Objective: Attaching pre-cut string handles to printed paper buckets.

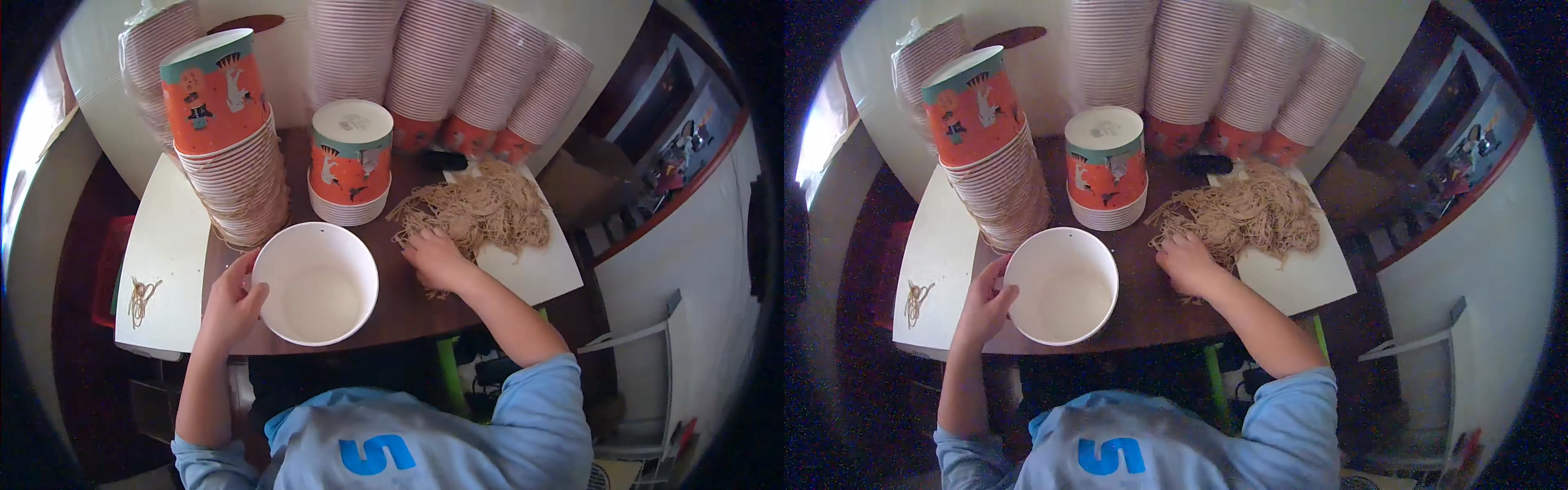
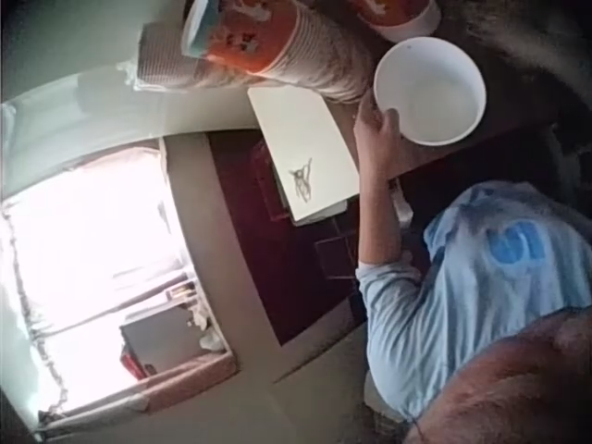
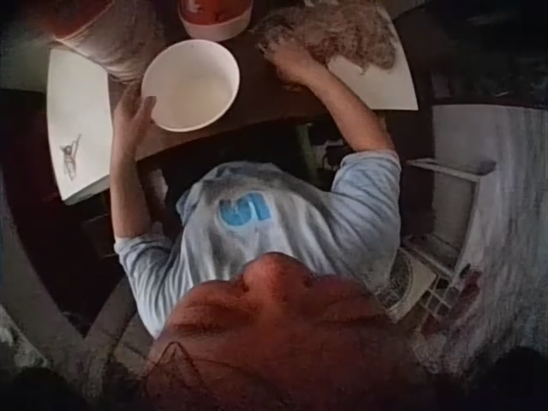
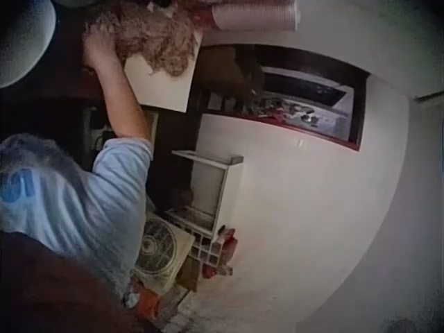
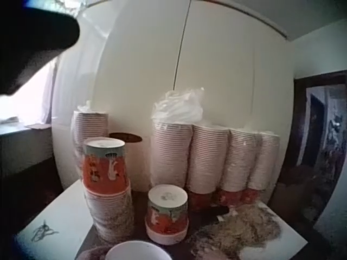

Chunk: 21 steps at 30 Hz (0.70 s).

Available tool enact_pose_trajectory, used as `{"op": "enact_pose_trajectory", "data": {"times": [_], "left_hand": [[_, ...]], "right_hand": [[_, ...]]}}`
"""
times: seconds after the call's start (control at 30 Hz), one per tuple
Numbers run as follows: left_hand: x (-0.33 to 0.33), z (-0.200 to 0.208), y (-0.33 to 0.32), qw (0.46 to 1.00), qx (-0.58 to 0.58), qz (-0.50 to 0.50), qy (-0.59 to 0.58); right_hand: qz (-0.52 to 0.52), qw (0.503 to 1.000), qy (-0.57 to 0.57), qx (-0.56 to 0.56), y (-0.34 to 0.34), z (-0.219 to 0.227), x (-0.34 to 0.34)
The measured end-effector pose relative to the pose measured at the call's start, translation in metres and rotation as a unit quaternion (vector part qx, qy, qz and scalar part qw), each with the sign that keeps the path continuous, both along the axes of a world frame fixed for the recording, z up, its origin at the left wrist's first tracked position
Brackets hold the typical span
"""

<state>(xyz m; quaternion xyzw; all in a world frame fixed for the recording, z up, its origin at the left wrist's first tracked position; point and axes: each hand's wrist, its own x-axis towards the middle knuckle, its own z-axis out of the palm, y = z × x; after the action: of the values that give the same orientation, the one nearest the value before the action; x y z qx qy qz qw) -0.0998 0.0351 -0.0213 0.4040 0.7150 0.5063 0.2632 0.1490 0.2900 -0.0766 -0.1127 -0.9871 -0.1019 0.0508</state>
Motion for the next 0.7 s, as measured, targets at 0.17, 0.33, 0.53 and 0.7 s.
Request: {"op": "enact_pose_trajectory", "data": {"times": [0.17, 0.33, 0.53, 0.7], "left_hand": [[0.000, 0.020, -0.017, 0.993, 0.005, 0.062, 0.101], [-0.006, 0.042, -0.015, 0.995, 0.062, 0.013, 0.083], [-0.004, 0.059, 0.016, 0.993, 0.078, -0.058, 0.062], [0.012, 0.078, 0.052, 0.980, 0.126, -0.148, 0.028]], "right_hand": [[-0.028, 0.999, 0.017, -0.028, 0.012, 0.008, -0.001], [-0.163, 0.873, 0.222, -0.403, 0.048, 0.067, 0.013], [-0.105, 0.735, 0.272, -0.613, 0.072, 0.152, 0.013], [-0.110, 0.688, 0.264, -0.667, 0.055, 0.193, 0.006]]}}
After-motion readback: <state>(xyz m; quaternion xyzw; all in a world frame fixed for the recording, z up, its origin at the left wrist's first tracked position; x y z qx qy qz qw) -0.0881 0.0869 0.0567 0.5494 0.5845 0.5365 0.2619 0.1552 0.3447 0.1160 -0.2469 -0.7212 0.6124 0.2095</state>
